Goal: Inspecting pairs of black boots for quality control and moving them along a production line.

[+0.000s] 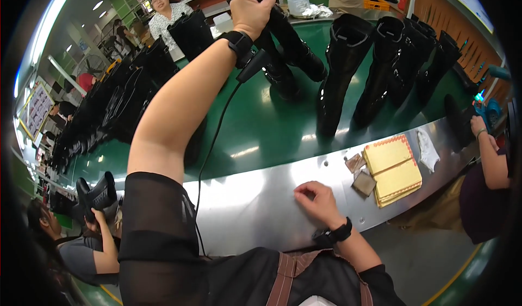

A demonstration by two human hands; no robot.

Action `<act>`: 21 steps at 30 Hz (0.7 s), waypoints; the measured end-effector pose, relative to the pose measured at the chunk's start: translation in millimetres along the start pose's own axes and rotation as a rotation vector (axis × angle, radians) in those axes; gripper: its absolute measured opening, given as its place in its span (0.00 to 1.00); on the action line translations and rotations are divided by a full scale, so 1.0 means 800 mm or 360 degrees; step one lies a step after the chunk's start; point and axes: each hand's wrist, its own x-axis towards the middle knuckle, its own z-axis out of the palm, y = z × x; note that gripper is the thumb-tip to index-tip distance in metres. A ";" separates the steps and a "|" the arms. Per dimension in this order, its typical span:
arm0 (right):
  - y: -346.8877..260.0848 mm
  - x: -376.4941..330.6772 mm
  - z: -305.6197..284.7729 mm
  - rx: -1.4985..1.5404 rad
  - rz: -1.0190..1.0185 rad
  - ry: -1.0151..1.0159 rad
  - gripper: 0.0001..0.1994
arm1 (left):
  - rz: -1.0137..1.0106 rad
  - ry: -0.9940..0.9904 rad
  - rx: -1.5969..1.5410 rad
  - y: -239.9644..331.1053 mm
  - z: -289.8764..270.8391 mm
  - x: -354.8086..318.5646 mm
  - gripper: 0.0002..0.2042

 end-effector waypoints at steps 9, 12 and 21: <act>-0.091 0.010 -0.008 -0.0300 -0.0754 0.0406 0.54 | -0.0271 -0.0583 -0.0403 0.172 -0.192 -0.122 0.12; -0.123 0.012 0.021 -0.0207 -0.0705 0.0109 0.55 | -0.0169 -0.0513 -0.0244 0.216 -0.234 -0.153 0.12; -0.111 0.028 0.090 -0.0561 -0.0688 0.0380 0.38 | 0.0275 -0.0398 -0.0170 0.229 -0.288 -0.188 0.12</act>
